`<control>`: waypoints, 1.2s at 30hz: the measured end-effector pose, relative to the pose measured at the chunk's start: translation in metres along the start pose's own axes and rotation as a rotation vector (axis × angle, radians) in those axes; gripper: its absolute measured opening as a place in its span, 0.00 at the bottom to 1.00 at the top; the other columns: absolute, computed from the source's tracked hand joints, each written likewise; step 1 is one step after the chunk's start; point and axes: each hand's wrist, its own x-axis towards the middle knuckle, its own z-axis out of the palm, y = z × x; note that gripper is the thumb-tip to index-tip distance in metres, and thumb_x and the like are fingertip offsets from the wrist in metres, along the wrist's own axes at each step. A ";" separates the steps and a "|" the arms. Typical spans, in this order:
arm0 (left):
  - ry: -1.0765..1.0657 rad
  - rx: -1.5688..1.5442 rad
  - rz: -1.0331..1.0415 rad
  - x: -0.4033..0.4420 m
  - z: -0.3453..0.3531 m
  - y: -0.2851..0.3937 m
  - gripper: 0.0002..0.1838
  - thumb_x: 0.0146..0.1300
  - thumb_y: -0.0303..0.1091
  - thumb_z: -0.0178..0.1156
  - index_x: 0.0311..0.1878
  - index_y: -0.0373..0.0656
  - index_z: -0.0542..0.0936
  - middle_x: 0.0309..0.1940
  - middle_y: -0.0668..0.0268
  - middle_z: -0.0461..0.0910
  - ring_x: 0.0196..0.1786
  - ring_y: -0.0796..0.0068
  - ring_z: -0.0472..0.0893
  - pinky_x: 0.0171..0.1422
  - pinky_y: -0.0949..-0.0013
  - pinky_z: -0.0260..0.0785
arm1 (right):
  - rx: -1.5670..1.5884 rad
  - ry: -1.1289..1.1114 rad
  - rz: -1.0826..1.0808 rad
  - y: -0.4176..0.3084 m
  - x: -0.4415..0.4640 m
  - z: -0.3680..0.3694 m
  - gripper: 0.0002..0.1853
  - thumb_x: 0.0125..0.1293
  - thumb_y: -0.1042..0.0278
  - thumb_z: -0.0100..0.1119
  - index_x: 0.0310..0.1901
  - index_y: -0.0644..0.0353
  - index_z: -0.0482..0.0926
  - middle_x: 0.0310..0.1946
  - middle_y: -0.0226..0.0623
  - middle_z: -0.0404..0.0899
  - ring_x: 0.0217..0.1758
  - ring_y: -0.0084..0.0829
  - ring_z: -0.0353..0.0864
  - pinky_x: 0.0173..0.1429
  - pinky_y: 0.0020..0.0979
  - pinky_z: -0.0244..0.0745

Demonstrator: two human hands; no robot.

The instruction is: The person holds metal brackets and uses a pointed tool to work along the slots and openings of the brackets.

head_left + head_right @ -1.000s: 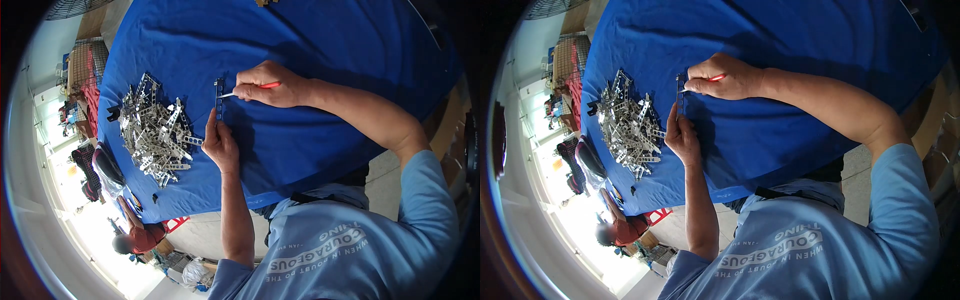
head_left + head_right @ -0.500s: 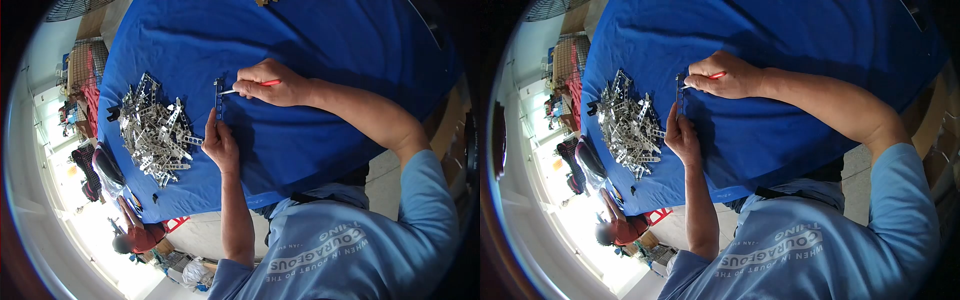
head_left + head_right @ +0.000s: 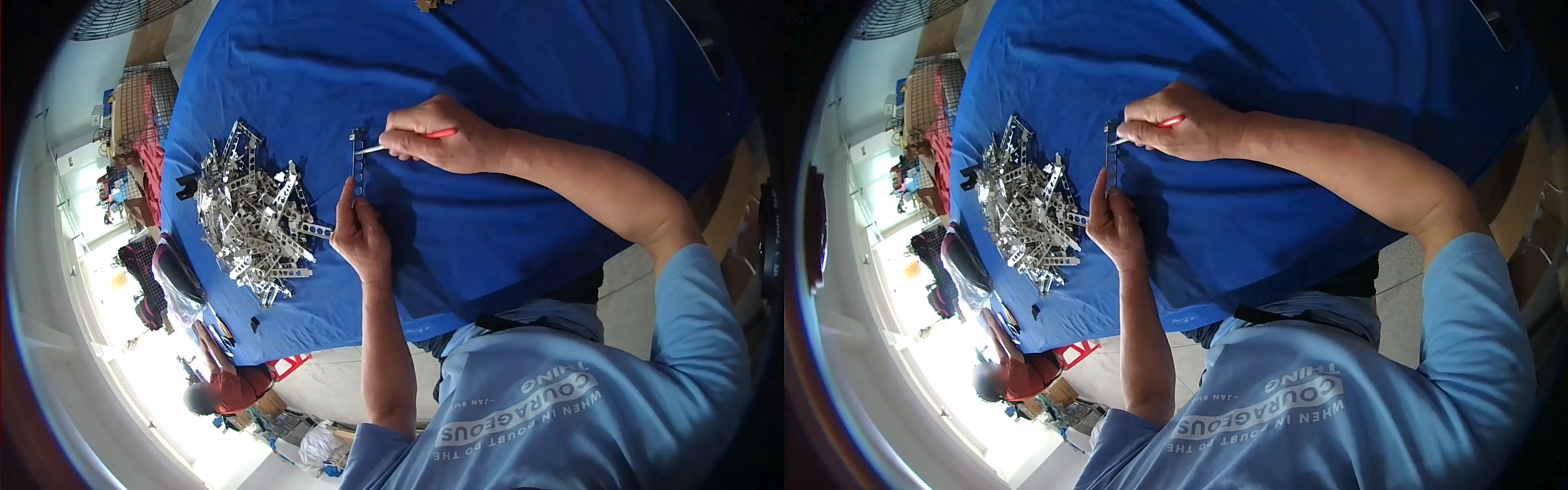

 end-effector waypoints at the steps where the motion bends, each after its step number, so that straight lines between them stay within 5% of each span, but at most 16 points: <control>1: -0.001 0.002 -0.003 0.000 0.000 -0.001 0.19 0.74 0.24 0.57 0.65 0.40 0.84 0.17 0.74 0.74 0.21 0.89 0.70 0.26 0.76 0.62 | -0.005 -0.016 -0.046 0.000 0.001 0.002 0.18 0.81 0.59 0.58 0.35 0.65 0.82 0.25 0.37 0.85 0.29 0.28 0.86 0.37 0.32 0.79; 5: 0.002 0.003 -0.003 0.000 0.000 0.000 0.20 0.74 0.24 0.57 0.65 0.40 0.84 0.17 0.73 0.76 0.21 0.89 0.70 0.27 0.76 0.63 | -0.121 -0.146 0.009 -0.005 0.001 -0.006 0.19 0.82 0.59 0.58 0.35 0.65 0.82 0.25 0.36 0.85 0.29 0.27 0.86 0.37 0.31 0.79; 8: 0.012 0.014 -0.002 0.000 0.001 0.001 0.19 0.74 0.24 0.57 0.65 0.40 0.84 0.17 0.73 0.76 0.21 0.89 0.70 0.27 0.76 0.63 | 0.039 -0.011 0.083 -0.002 0.001 -0.003 0.18 0.82 0.59 0.58 0.37 0.65 0.84 0.26 0.35 0.86 0.30 0.26 0.85 0.37 0.30 0.79; 12: 0.001 -0.010 0.001 0.000 0.000 -0.003 0.19 0.74 0.24 0.57 0.65 0.40 0.85 0.17 0.73 0.75 0.21 0.89 0.70 0.27 0.76 0.63 | 0.007 -0.093 -0.086 0.003 0.000 0.002 0.18 0.82 0.58 0.58 0.39 0.66 0.85 0.28 0.37 0.86 0.32 0.26 0.87 0.37 0.31 0.80; 16: 0.002 -0.007 -0.028 0.000 0.000 0.000 0.19 0.74 0.24 0.56 0.65 0.40 0.85 0.17 0.73 0.75 0.21 0.89 0.69 0.27 0.76 0.62 | -0.037 -0.095 0.075 0.000 0.000 -0.006 0.14 0.79 0.61 0.63 0.43 0.65 0.85 0.31 0.36 0.87 0.34 0.27 0.85 0.39 0.31 0.78; 22: 0.004 -0.004 0.001 0.000 0.000 -0.001 0.19 0.74 0.25 0.56 0.65 0.39 0.84 0.17 0.74 0.75 0.21 0.89 0.70 0.26 0.76 0.62 | -0.018 -0.104 -0.073 0.000 0.000 0.001 0.16 0.80 0.61 0.59 0.38 0.65 0.84 0.26 0.35 0.85 0.28 0.26 0.83 0.37 0.31 0.77; 26: 0.003 0.004 -0.013 0.000 0.000 0.004 0.19 0.74 0.25 0.56 0.65 0.39 0.84 0.17 0.73 0.75 0.21 0.89 0.70 0.27 0.77 0.63 | 0.050 0.002 0.077 0.000 0.001 -0.004 0.15 0.79 0.62 0.61 0.38 0.66 0.84 0.26 0.37 0.86 0.28 0.27 0.84 0.36 0.32 0.77; 30: -0.001 -0.015 0.009 0.000 0.000 0.000 0.19 0.74 0.25 0.56 0.65 0.39 0.84 0.17 0.74 0.76 0.21 0.89 0.70 0.26 0.77 0.63 | 0.003 -0.040 -0.100 0.001 0.000 0.002 0.16 0.80 0.62 0.59 0.38 0.66 0.84 0.28 0.39 0.86 0.30 0.27 0.85 0.37 0.32 0.77; 36: 0.003 -0.003 -0.011 0.000 0.000 0.004 0.19 0.74 0.25 0.56 0.66 0.40 0.84 0.17 0.74 0.76 0.21 0.89 0.70 0.26 0.76 0.63 | -0.066 -0.115 0.040 -0.001 0.000 -0.004 0.15 0.80 0.61 0.61 0.39 0.65 0.84 0.28 0.37 0.86 0.30 0.28 0.84 0.36 0.32 0.76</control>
